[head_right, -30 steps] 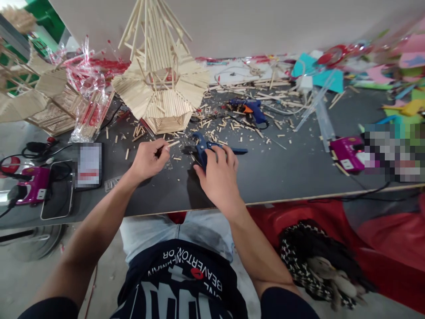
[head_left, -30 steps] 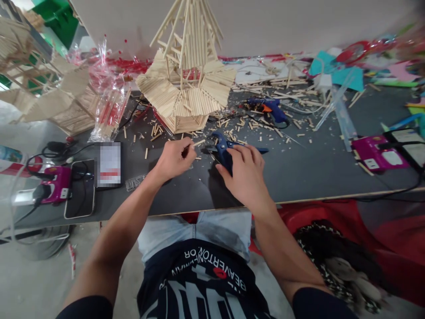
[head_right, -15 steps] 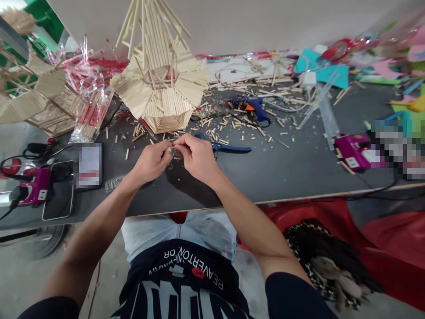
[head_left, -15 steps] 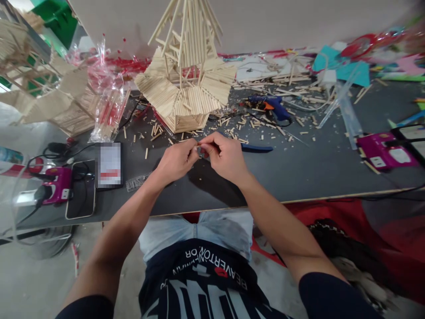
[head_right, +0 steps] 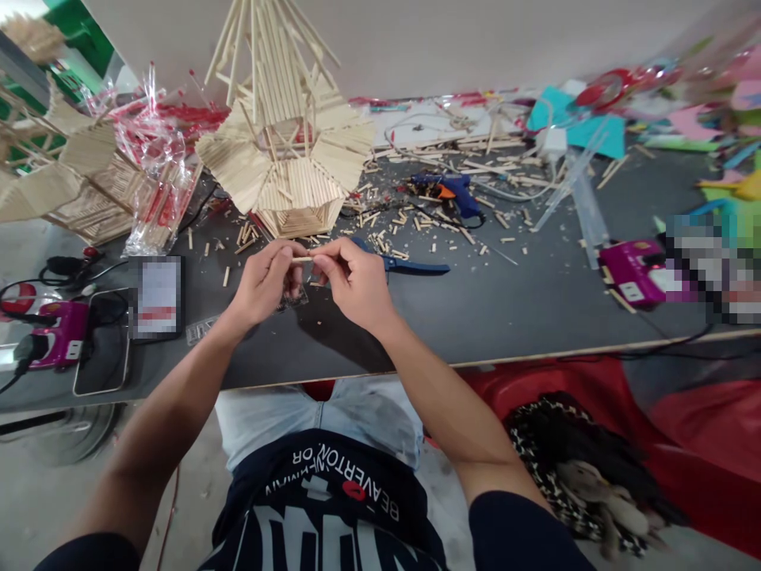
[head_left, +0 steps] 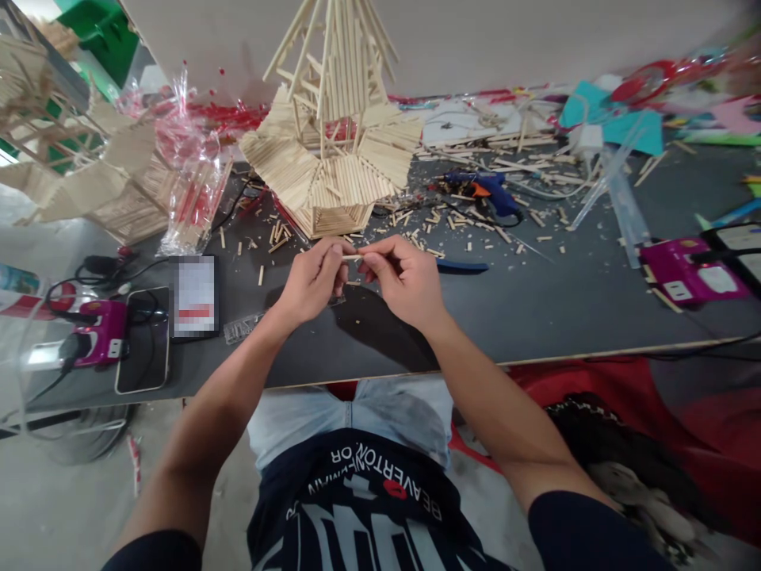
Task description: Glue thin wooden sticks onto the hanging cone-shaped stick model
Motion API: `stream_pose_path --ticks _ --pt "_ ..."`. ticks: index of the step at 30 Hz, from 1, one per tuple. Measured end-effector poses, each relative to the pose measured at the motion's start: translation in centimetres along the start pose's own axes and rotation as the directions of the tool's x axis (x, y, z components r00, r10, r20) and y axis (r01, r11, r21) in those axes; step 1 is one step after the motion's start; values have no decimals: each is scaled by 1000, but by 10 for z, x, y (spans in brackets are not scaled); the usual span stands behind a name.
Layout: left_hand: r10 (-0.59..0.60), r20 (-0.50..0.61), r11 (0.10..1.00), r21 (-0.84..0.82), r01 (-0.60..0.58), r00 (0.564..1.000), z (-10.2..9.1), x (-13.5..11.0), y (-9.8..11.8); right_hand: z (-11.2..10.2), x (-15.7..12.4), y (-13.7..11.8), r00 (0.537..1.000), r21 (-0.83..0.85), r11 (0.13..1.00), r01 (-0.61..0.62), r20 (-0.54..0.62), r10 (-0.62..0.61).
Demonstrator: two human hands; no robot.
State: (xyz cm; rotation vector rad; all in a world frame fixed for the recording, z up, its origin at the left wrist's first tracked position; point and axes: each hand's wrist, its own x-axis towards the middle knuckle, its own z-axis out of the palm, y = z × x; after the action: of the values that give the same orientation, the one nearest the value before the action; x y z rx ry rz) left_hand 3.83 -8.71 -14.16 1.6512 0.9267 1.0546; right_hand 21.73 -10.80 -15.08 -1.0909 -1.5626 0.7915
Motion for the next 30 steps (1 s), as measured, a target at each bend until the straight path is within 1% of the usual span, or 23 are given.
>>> stream_pose_path --ticks 3,6,11,13,14,16,18,21,22,24,26,27,30 --pt "-32 -20 992 -121 29 999 1 1 0 1 -1 -4 999 70 997 -35 -32 37" --pt "-54 -11 975 -216 51 998 3 1 1 1 -2 -12 997 128 991 -26 -71 35" --pt "-40 38 947 -318 50 998 8 -1 5 1 -5 -23 988 157 987 -32 -143 55" --pt "-48 19 926 -374 52 999 10 -2 6 2 -7 -25 982 161 986 -51 -171 79" --pt "-63 1 913 -404 58 998 11 -2 6 2 -8 -25 981 163 984 -67 -168 95" --pt "-103 -30 886 -458 78 994 12 -1 6 3 -9 -24 984 163 980 -110 -124 131" --pt "-135 -39 867 -489 99 990 12 1 5 3 -10 -22 987 144 979 -145 -45 153" --pt "-127 -51 858 -506 84 991 9 4 5 -3 -8 -20 990 56 989 -135 56 132" --pt "-112 -67 857 -511 63 991 7 4 6 -6 -6 -20 990 21 992 -124 66 123" --pt "-93 -76 856 -515 41 993 3 5 7 -13 -1 -22 993 -33 993 -111 40 112" --pt "-113 -51 869 -489 74 992 0 5 9 -20 6 -25 995 -57 993 -100 13 101" --pt "-132 -33 882 -460 102 991 -2 4 10 -22 10 -27 996 -55 994 -90 21 92" --pt "-182 23 926 -332 179 983 -6 4 14 -25 22 -31 992 -28 999 -39 115 42"
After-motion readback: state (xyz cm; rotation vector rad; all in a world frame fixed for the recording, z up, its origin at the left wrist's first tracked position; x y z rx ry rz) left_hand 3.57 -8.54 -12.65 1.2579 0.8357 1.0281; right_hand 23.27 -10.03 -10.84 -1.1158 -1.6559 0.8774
